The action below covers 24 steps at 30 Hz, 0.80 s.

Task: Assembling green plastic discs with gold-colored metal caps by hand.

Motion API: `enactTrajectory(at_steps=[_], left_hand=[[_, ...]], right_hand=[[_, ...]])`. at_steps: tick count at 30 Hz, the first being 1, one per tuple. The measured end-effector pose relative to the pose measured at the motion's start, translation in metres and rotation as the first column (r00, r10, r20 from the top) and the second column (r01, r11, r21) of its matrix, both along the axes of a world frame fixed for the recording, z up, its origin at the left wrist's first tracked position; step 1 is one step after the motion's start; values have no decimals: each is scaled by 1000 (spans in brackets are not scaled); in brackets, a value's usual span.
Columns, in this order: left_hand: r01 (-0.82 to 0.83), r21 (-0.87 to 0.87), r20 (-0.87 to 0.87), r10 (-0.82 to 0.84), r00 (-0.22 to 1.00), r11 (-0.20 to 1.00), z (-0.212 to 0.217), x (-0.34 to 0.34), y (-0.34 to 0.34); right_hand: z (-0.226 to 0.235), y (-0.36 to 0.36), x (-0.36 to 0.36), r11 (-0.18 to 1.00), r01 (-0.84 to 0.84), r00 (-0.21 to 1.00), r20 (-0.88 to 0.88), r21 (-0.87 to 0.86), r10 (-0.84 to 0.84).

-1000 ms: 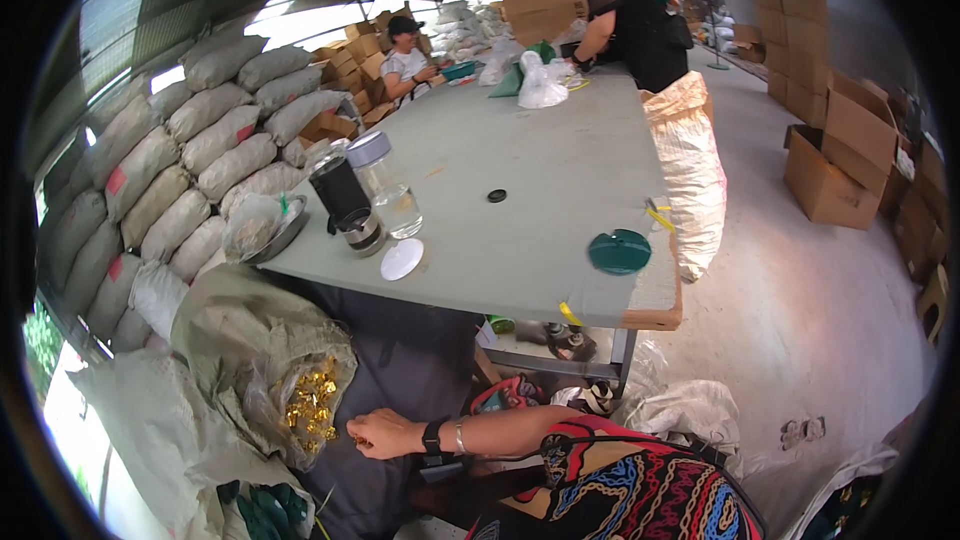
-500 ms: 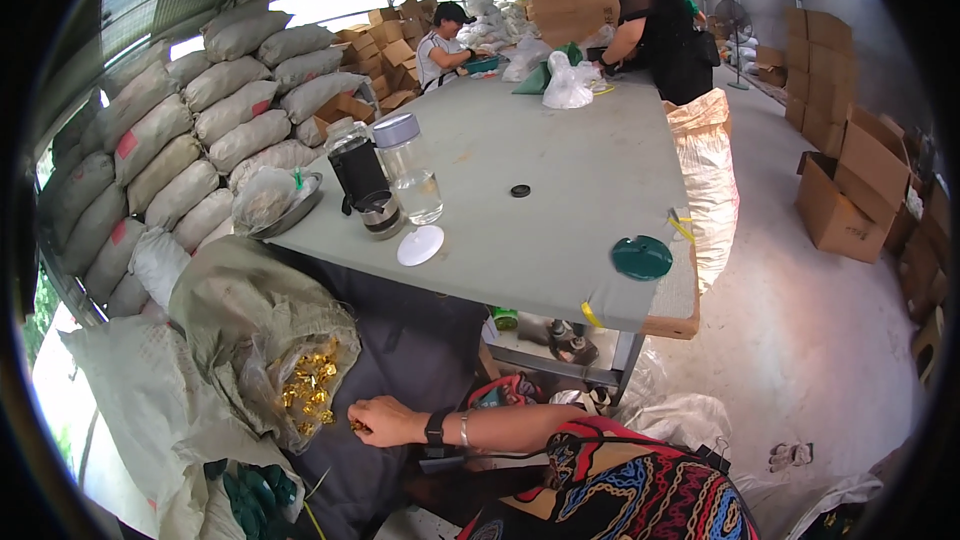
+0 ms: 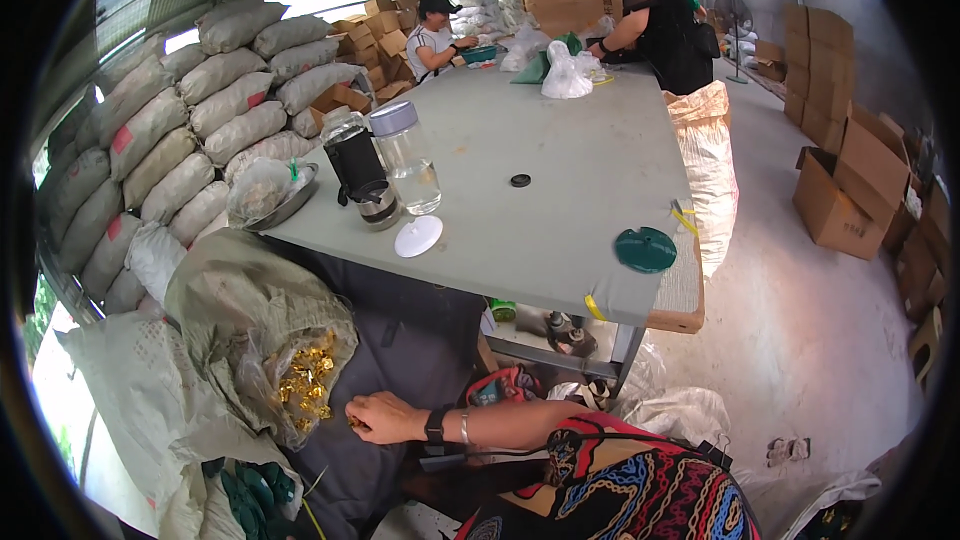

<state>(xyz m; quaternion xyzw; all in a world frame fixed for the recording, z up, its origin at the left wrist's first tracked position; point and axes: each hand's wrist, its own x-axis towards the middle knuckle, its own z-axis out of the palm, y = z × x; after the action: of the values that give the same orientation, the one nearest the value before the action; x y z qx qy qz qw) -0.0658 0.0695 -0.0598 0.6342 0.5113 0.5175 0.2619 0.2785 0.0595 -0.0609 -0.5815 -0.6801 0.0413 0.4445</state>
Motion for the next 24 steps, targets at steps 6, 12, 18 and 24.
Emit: enactTrajectory(at_steps=[6,12,18,24], left_hand=[[20,-10,16,-20,1000,1000,6,6,-2],[-14,-39,13,14,1000,999,2,4,-3],[-17,-43,-35,16,999,999,14,12,-10],[7,-60,19,-6,1000,998,0,2,1]], right_hand=[[-5,3,5,999,2,998,66,46,-5],[-4,-1,-2,998,2,990,142,64,-11],[-4,-3,-1,999,-7,986,165,47,-1],[-5,-3,0,997,6,974,224,71,-21]])
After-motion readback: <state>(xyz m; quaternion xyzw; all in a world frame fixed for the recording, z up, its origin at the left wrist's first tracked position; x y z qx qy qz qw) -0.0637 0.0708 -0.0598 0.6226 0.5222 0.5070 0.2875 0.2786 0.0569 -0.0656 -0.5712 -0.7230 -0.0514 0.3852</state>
